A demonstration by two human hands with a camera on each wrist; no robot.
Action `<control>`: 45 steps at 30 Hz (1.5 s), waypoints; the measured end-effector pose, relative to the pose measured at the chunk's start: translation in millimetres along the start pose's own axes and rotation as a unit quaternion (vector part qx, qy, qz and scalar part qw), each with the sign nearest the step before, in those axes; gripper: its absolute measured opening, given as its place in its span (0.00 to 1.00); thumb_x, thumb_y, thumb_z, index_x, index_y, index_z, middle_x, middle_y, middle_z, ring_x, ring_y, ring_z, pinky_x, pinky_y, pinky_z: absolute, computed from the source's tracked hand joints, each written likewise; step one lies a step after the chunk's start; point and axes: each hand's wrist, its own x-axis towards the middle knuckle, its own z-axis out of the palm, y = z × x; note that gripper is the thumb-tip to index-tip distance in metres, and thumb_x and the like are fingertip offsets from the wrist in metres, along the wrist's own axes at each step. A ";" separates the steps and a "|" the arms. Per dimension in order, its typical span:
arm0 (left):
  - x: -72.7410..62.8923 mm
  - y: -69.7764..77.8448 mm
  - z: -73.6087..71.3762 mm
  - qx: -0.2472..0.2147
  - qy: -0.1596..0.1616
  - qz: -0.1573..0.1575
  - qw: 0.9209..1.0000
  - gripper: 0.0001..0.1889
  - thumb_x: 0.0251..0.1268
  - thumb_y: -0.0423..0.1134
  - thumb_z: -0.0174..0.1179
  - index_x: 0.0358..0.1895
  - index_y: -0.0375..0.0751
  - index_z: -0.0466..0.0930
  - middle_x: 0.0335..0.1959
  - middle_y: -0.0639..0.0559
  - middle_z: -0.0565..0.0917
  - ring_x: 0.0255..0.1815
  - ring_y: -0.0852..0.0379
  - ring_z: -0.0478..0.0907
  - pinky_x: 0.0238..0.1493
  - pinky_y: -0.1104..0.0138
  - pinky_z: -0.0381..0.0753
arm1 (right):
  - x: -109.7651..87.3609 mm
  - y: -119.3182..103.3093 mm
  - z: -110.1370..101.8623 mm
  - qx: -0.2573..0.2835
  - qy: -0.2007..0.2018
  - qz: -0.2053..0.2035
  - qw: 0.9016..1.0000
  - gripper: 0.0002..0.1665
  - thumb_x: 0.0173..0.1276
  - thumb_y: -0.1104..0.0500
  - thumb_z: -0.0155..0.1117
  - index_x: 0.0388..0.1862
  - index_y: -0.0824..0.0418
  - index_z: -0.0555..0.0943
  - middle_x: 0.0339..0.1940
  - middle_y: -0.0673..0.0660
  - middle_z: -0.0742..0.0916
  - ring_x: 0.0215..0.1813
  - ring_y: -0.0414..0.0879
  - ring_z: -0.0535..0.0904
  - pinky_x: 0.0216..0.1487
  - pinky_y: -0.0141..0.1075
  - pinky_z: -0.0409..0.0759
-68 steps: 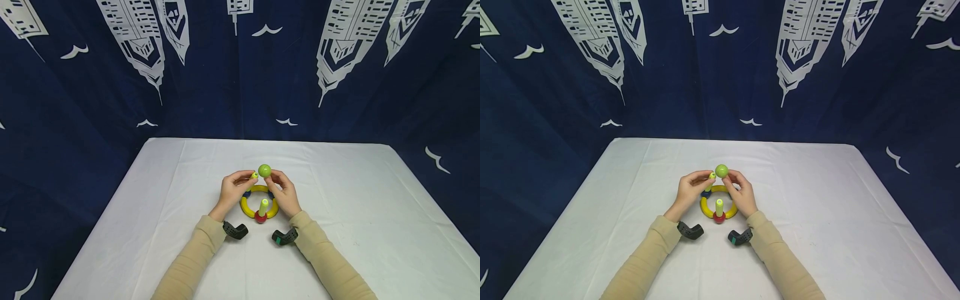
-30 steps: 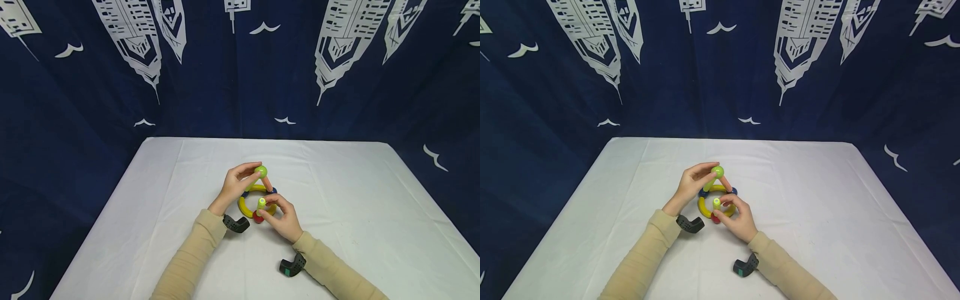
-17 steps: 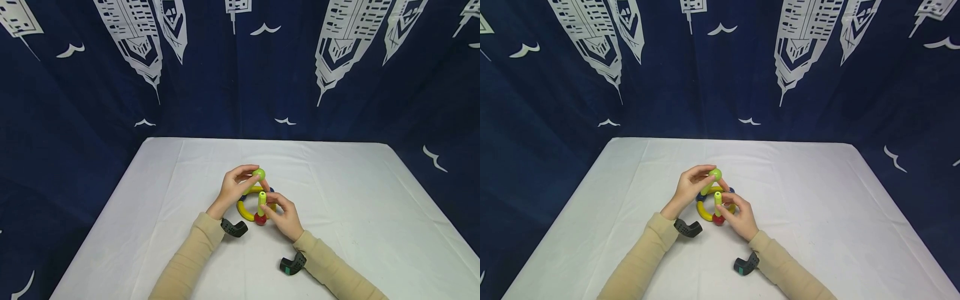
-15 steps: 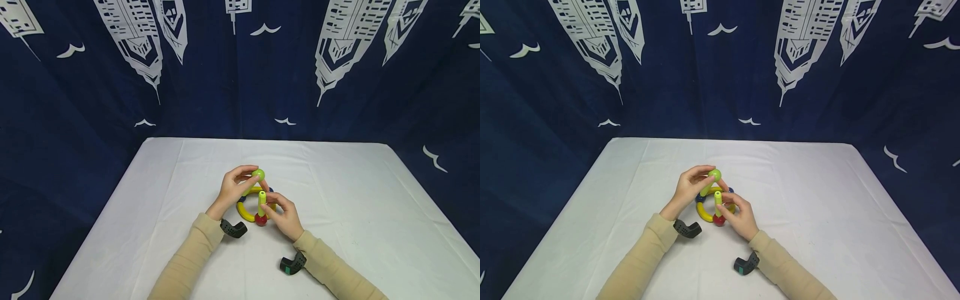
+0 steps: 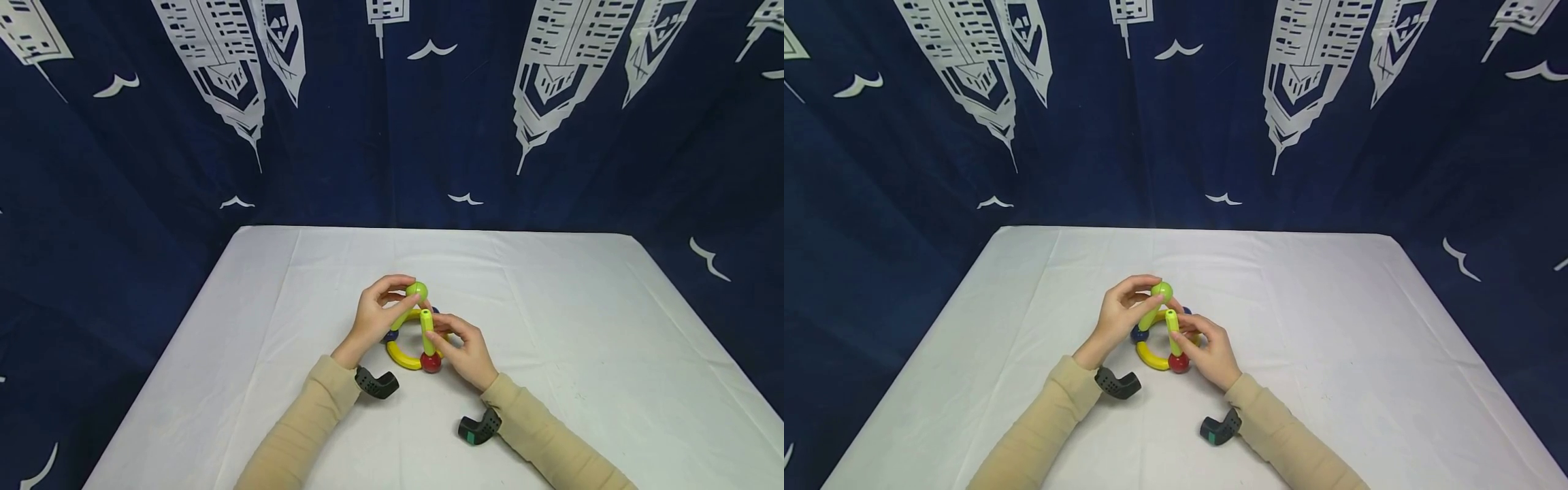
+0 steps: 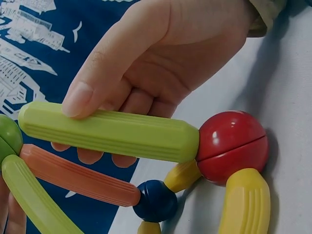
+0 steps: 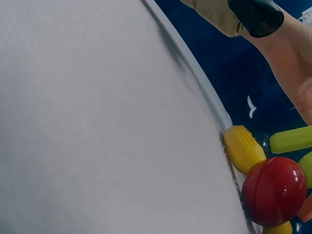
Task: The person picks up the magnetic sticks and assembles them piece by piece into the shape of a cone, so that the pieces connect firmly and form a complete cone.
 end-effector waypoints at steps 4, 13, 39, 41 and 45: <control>-1.0 -4.8 0.4 -0.003 0.003 0.003 1.000 0.14 0.59 0.26 0.61 0.48 0.25 0.77 0.47 0.36 0.79 0.48 0.46 0.76 0.48 0.53 0.76 | 0.4 0.4 -0.9 0.002 -0.006 0.009 1.000 0.16 0.58 0.75 0.63 0.47 0.72 0.79 0.35 0.63 0.85 0.37 0.43 0.80 0.39 0.41 0.80; -4.5 1.6 1.6 -0.004 -0.001 0.013 1.000 0.14 0.57 0.24 0.62 0.47 0.24 0.76 0.47 0.34 0.78 0.47 0.47 0.76 0.47 0.51 0.77 | 3.4 -2.9 -1.1 0.001 -0.023 0.032 0.999 0.16 0.60 0.74 0.62 0.48 0.72 0.79 0.36 0.62 0.85 0.37 0.45 0.80 0.40 0.40 0.79; -22.5 -23.0 -17.2 0.056 -0.051 -0.079 0.994 0.15 0.60 0.27 0.61 0.50 0.26 0.77 0.48 0.35 0.80 0.50 0.39 0.76 0.53 0.50 0.74 | 12.5 6.6 -8.8 -0.028 -0.029 0.041 0.998 0.18 0.65 0.71 0.59 0.55 0.69 0.77 0.40 0.59 0.83 0.40 0.47 0.79 0.45 0.46 0.79; -25.0 -26.3 -18.3 0.077 -0.054 -0.081 0.992 0.15 0.60 0.27 0.61 0.50 0.27 0.77 0.47 0.36 0.81 0.49 0.40 0.77 0.51 0.51 0.75 | 13.3 8.3 -9.5 -0.029 -0.031 0.047 0.998 0.19 0.65 0.70 0.59 0.56 0.69 0.76 0.42 0.59 0.83 0.42 0.48 0.79 0.45 0.47 0.79; -28.7 -29.6 -18.9 0.103 -0.048 -0.077 0.991 0.15 0.59 0.26 0.62 0.50 0.28 0.78 0.45 0.36 0.82 0.46 0.41 0.78 0.49 0.49 0.76 | 13.9 10.3 -10.8 -0.041 -0.037 0.058 0.997 0.21 0.65 0.70 0.59 0.57 0.70 0.75 0.45 0.61 0.82 0.46 0.52 0.78 0.46 0.47 0.78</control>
